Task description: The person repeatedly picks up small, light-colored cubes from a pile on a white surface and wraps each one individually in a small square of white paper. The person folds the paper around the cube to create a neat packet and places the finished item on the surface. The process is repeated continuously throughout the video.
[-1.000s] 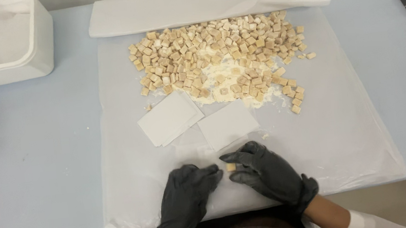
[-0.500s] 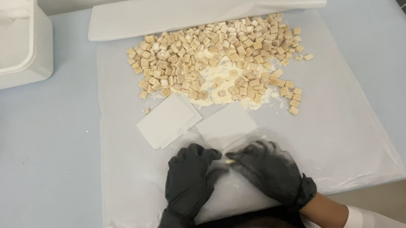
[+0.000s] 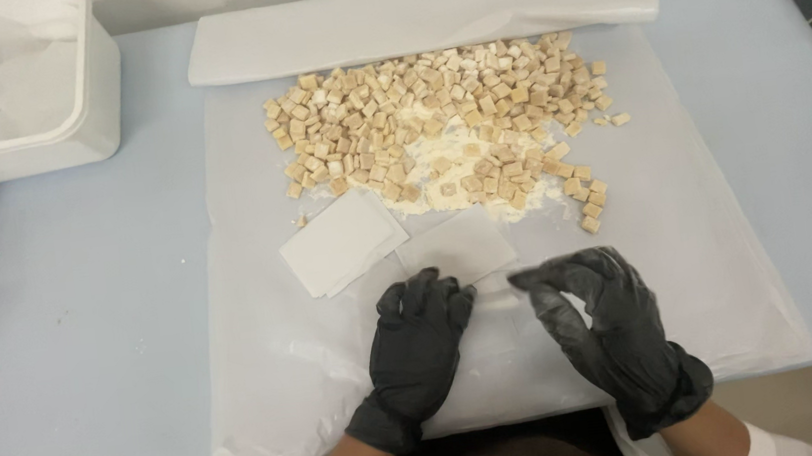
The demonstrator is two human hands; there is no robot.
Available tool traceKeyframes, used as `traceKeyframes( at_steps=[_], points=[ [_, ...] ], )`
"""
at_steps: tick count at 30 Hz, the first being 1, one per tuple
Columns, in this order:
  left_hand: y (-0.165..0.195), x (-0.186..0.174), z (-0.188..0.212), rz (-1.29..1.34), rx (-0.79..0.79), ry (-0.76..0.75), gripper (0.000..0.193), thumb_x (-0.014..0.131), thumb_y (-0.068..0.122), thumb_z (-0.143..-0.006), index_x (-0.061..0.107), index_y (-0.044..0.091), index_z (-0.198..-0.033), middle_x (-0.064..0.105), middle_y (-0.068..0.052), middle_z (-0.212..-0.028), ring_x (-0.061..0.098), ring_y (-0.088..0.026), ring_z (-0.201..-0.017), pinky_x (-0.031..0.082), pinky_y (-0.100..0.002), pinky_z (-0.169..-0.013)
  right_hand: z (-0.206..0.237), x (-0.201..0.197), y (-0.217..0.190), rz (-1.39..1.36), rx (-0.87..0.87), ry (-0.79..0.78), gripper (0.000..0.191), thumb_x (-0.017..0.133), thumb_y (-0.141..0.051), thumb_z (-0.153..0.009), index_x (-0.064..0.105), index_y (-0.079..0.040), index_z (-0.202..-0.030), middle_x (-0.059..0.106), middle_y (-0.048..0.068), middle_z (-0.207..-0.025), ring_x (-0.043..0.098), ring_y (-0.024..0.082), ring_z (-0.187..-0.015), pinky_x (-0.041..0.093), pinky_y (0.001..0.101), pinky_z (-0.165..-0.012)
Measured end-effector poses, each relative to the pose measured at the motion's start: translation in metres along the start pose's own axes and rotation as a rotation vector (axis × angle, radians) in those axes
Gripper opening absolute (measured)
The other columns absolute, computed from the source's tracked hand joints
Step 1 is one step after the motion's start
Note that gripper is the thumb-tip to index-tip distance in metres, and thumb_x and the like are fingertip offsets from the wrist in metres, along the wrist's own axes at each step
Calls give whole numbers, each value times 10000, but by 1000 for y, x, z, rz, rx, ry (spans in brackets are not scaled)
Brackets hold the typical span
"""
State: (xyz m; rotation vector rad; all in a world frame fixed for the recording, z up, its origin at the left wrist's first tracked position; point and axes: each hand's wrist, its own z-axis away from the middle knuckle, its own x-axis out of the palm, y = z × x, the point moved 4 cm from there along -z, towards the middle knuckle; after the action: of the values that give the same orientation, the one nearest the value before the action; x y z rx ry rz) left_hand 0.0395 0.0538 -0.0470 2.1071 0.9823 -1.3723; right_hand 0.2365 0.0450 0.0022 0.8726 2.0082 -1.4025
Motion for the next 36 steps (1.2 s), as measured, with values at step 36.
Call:
traceKeyframes(
  at_steps=[36],
  points=[
    [-83,-47,101,354,-610,4,413,506,40,-959,636,139,-1339,678,-98,-1285,650,-347,-1223,510,-467,-1087,-97,22,65,356,-79,-241,276,685,-291,-881,771,-266,-1142,695,29,-1186,570,294,-1179,441,441,-1021]
  ],
)
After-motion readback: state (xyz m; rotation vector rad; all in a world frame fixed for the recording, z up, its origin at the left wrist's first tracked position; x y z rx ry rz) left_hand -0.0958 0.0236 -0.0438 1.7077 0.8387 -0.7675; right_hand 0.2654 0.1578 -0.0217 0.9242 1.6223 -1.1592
